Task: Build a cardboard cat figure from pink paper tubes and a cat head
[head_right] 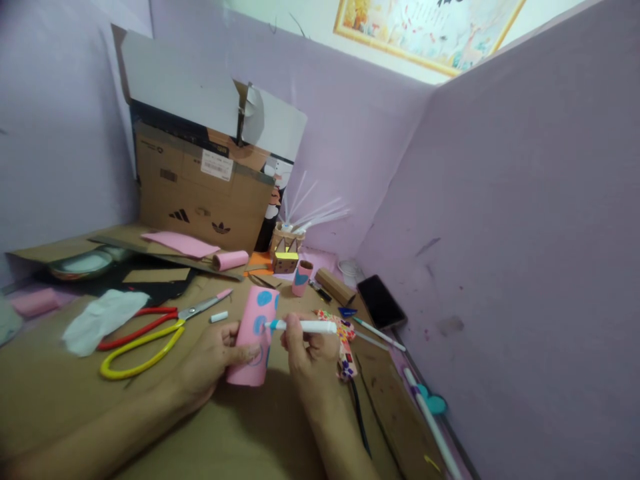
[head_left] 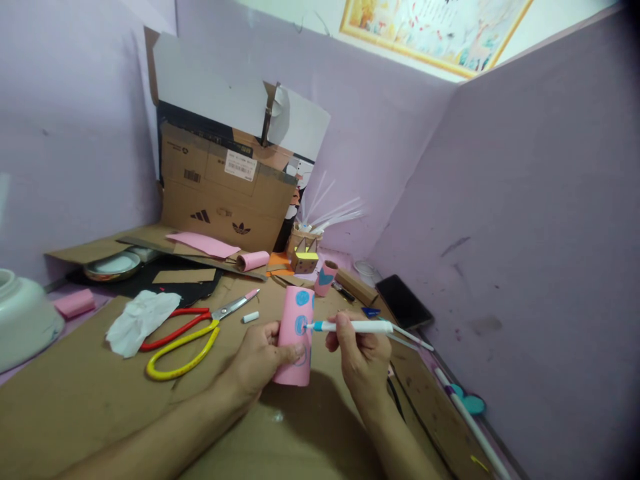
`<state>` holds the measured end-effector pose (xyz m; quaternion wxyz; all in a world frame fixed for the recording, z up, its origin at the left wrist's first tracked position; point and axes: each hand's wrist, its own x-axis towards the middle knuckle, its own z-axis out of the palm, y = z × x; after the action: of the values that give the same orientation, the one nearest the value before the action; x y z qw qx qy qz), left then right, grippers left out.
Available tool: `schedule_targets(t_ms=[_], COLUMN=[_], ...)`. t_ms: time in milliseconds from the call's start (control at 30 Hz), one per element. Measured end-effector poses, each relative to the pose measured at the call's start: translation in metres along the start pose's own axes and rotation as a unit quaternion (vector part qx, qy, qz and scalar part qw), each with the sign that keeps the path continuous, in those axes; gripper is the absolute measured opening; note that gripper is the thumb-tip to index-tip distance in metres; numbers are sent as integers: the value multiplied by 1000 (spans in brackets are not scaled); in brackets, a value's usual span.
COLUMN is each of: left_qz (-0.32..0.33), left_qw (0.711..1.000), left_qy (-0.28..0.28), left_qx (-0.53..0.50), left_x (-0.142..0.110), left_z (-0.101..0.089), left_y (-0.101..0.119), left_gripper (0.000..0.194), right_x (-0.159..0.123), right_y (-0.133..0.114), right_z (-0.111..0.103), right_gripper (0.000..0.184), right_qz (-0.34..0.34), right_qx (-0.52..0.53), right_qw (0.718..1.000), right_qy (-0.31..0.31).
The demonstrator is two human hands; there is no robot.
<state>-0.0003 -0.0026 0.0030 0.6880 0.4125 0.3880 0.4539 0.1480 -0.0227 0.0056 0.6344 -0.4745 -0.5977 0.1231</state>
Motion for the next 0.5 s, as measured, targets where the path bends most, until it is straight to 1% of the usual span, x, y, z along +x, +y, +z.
schedule_targets(t_ms=[200, 367, 500], left_qz=[-1, 1, -2], left_qw=[1000, 1000, 1000], left_qy=[-4, -6, -5], left_qx=[-6, -4, -2], left_x=[-1, -2, -1], left_z=[1, 1, 0], left_y=[1, 1, 1], left_gripper=[36, 35, 37], right_x=[1, -1, 0], right_y=[-1, 2, 2], right_z=[-1, 0, 0], right_gripper=[35, 36, 38], right_qz=[3, 21, 10], right_qx=[3, 4, 6], right_qw=[1000, 1000, 1000], right_qy=[19, -2, 8])
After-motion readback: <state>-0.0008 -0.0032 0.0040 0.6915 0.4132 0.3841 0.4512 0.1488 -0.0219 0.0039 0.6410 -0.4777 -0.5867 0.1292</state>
